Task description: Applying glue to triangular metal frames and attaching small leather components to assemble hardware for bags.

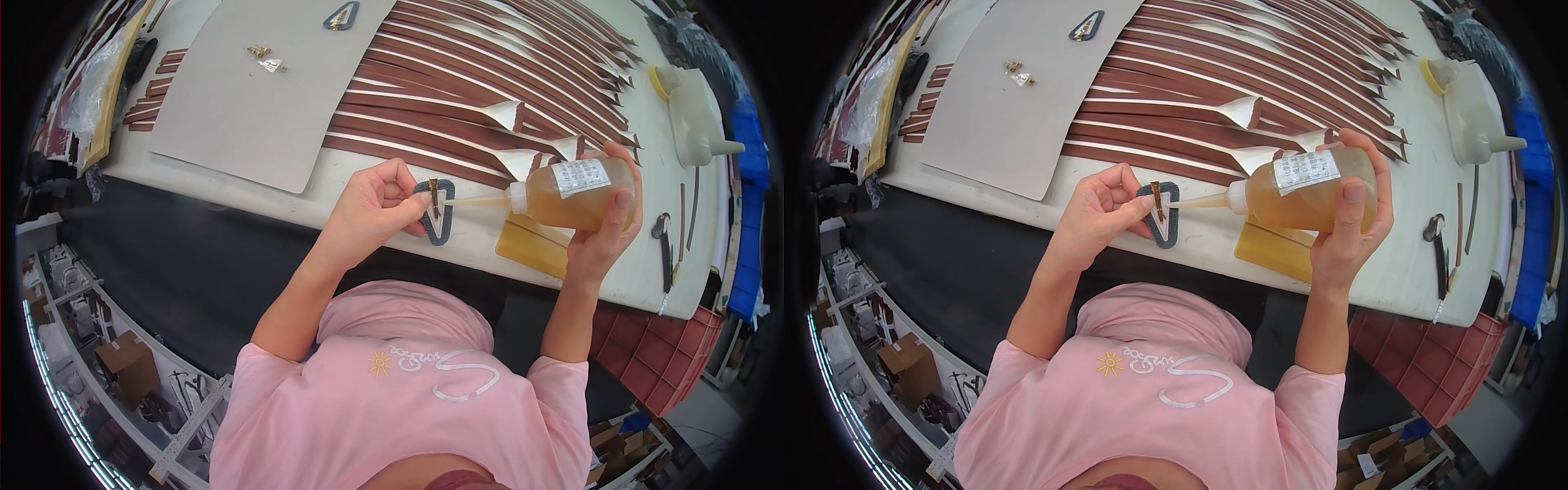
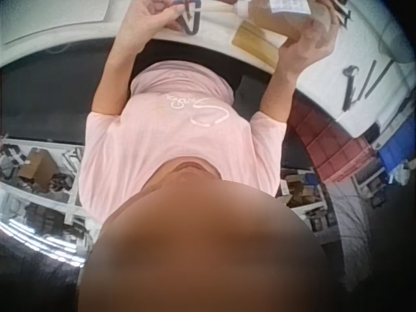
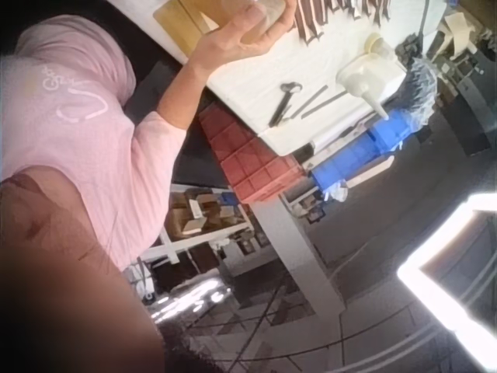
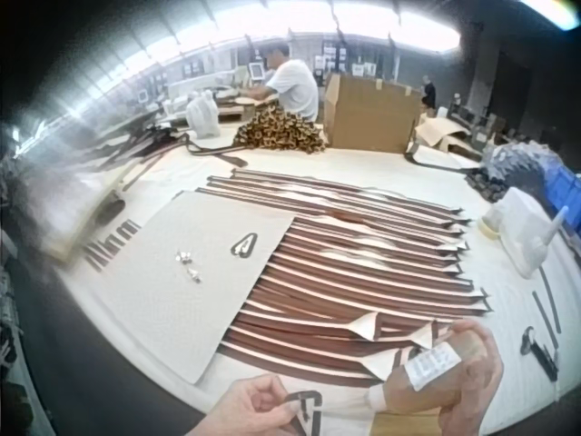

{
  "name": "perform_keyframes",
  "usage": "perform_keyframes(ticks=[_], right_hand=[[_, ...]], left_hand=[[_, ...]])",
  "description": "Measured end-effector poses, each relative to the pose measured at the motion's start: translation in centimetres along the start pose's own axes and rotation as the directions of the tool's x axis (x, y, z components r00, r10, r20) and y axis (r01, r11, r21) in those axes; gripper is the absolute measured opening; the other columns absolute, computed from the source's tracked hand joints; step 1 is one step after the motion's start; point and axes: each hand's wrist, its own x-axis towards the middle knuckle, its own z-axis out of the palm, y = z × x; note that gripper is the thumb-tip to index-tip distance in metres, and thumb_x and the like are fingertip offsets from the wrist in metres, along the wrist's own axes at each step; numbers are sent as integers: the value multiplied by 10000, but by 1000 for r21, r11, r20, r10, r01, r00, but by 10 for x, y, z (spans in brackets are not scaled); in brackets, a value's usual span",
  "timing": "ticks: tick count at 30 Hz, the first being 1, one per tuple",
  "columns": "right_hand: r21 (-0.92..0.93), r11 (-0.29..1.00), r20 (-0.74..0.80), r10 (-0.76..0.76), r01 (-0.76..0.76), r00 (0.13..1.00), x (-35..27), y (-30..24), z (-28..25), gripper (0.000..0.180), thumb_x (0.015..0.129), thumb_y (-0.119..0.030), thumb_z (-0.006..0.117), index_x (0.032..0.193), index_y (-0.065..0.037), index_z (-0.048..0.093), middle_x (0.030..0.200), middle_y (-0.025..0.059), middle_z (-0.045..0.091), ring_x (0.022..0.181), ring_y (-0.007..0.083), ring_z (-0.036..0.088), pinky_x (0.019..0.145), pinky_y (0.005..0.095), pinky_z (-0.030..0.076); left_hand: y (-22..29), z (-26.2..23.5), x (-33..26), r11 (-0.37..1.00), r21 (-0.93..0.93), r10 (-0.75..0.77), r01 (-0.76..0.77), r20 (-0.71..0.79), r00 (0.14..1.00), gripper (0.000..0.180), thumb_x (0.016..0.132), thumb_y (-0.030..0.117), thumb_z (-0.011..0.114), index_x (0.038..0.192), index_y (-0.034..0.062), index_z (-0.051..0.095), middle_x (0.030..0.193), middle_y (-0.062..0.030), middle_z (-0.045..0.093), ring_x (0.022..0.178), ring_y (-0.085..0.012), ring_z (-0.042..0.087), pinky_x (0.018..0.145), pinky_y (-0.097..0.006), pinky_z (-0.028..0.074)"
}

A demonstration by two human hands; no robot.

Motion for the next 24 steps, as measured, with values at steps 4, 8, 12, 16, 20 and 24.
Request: perform_keyframes(ticks=[4,8,12,16,20,24], right_hand=[[-9,1000,-11,1,-1,1000,1,1,1,596,894,-452,632,1226,37,557,1054,148,647,996,182,628,893,301,497],[17,1000,11,20,-20,1000,-1,3,-1,591,894,-439,636,1229,41,556,1065,150,644,1002,186,627,891,302,499],[33,999,29,42,-43,999,-1,1,-1,581,891,-424,641,1229,41,557,1092,143,636,1000,181,624,897,302,494],[-95,995,53,-5,10,999,-1,6,-6,672,905,-535,578,1242,45,531,1025,146,626,960,184,636,844,281,522],[-68,998,61,20,-16,998,-2,4,-3,669,905,-527,580,1244,47,532,1021,147,628,953,183,637,838,277,518],[-41,999,60,36,-33,998,-3,4,-3,662,904,-518,580,1244,48,532,1020,151,632,940,183,642,833,278,520]], left_hand=[[2,1,-1,1000,1,-1,1,-8,1000,157,909,56,624,824,37,493,792,-37,638,691,-80,629,640,-236,547],[1,1,0,1000,6,-4,4,-8,1000,158,910,58,624,825,39,492,796,-40,641,695,-81,630,640,-234,546],[3,2,0,1000,5,1,-1,-7,1000,152,913,56,622,829,41,496,802,-42,646,699,-80,632,638,-232,544],[1,1,0,1000,6,1,-1,-6,1000,147,914,55,620,831,41,499,804,-41,649,698,-77,631,636,-229,542],[1,1,0,1000,0,2,-2,-8,1000,147,913,57,622,832,40,501,806,-42,652,701,-78,633,636,-228,540],[0,1,0,1000,-1,3,-3,-11,1000,147,913,61,625,834,39,503,808,-43,655,702,-78,634,634,-228,538]])
